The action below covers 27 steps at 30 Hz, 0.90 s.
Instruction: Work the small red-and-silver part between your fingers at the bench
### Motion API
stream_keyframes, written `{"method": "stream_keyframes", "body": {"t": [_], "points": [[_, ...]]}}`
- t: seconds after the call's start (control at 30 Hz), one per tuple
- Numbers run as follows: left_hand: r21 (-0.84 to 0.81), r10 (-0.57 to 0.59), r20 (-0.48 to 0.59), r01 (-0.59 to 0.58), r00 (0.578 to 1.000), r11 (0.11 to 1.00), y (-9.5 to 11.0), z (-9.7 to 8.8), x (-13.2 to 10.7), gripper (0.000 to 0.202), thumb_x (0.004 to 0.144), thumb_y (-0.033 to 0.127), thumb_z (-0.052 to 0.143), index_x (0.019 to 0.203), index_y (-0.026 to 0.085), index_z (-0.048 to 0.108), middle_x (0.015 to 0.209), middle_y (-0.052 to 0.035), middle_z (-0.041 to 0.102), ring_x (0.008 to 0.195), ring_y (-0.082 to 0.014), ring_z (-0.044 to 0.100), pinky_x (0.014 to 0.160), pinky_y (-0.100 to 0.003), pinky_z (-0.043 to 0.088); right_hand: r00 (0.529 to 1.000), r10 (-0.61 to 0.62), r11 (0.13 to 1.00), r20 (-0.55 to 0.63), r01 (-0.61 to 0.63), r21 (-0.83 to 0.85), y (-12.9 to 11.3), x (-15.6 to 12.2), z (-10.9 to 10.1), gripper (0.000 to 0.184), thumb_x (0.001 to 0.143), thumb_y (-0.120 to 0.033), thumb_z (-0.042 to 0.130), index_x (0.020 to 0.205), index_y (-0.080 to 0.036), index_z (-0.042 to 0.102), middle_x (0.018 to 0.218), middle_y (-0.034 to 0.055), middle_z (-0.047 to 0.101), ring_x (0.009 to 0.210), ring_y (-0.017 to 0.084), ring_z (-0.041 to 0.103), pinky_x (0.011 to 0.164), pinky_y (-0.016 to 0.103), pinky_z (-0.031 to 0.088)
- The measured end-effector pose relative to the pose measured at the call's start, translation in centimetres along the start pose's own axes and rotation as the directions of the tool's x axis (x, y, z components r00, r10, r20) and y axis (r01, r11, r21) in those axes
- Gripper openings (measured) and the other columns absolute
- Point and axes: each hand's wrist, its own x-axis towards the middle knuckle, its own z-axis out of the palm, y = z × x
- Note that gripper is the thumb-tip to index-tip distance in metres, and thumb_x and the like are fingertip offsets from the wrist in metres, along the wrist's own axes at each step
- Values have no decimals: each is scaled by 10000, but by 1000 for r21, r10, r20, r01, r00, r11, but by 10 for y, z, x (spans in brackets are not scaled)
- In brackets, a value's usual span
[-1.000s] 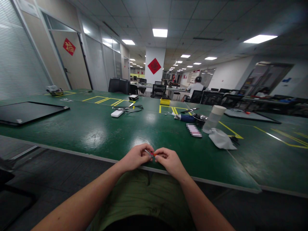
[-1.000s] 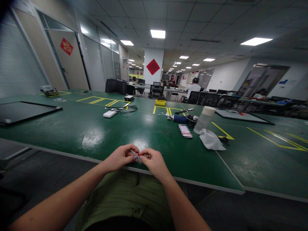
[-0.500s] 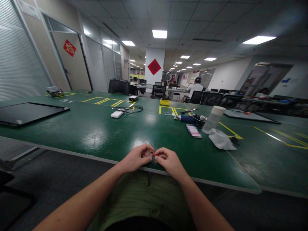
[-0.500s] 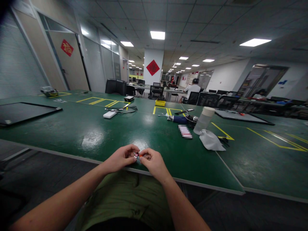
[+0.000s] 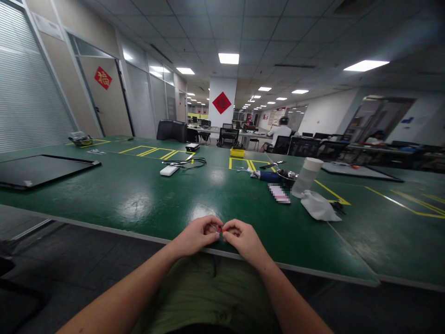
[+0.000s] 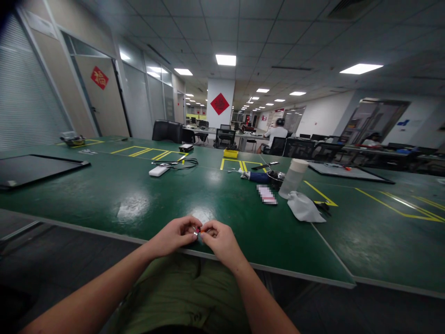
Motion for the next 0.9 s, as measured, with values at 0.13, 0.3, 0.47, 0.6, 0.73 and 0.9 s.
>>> {"method": "stream_keyframes", "body": {"t": [0.13, 0.3, 0.47, 0.6, 0.73, 0.9], "points": [[11, -17, -7, 17, 1000, 1000, 1, 0, 0, 255, 755, 263, 605, 981, 145, 591, 677, 21, 541, 574, -89, 462, 540, -194, 356, 1000, -16, 999, -14, 15, -37, 0, 0, 0, 127, 744, -240, 615, 837, -157, 638, 698, 16, 658, 650, 150, 622, 592, 239, 460], [6, -24, -3, 24, 1000, 1000, 0, 0, 1, 272, 753, 272, 613, 990, 142, 590, 665, 20, 534, 562, -86, 452, 519, -186, 339, 1000, -13, 998, -24, 12, -56, 1, 0, 0, 113, 739, -231, 610, 827, -162, 627, 676, 11, 654, 623, 144, 616, 566, 230, 450], [-3, -18, -13, 18, 1000, 1000, -4, 1, 1, 322, 755, 256, 606, 1059, 148, 603, 692, 9, 565, 587, -94, 474, 545, -196, 360, 1000, -4, 999, -24, 3, -32, 2, 0, 1, 98, 742, -220, 605, 823, -165, 613, 656, 9, 657, 607, 146, 622, 561, 229, 450], [12, -11, -6, 11, 1000, 1000, -9, -1, 1, 316, 762, 238, 590, 1064, 150, 620, 733, -10, 598, 625, -107, 504, 567, -206, 373, 1000, -5, 1000, -13, 5, 11, 1, 0, 1, 105, 751, -208, 590, 845, -162, 601, 667, 14, 665, 631, 153, 644, 579, 233, 459], [-34, -9, 13, 10, 1000, 999, -10, -1, 2, 306, 760, 217, 589, 1057, 147, 601, 766, -19, 611, 655, -112, 524, 585, -208, 389, 1000, -6, 1000, -7, 6, 13, -1, 0, 0, 99, 744, -210, 600, 831, -162, 604, 686, 16, 667, 651, 158, 651, 585, 235, 463], [-8, -9, -18, 9, 1000, 1000, -8, -1, 1, 259, 731, 198, 615, 985, 145, 607, 711, 9, 562, 629, -98, 492, 574, -196, 378, 1000, -14, 1000, -5, 14, -9, -3, 0, 0, 85, 754, -227, 601, 808, -162, 610, 670, 12, 658, 632, 150, 634, 583, 234, 457]]}}
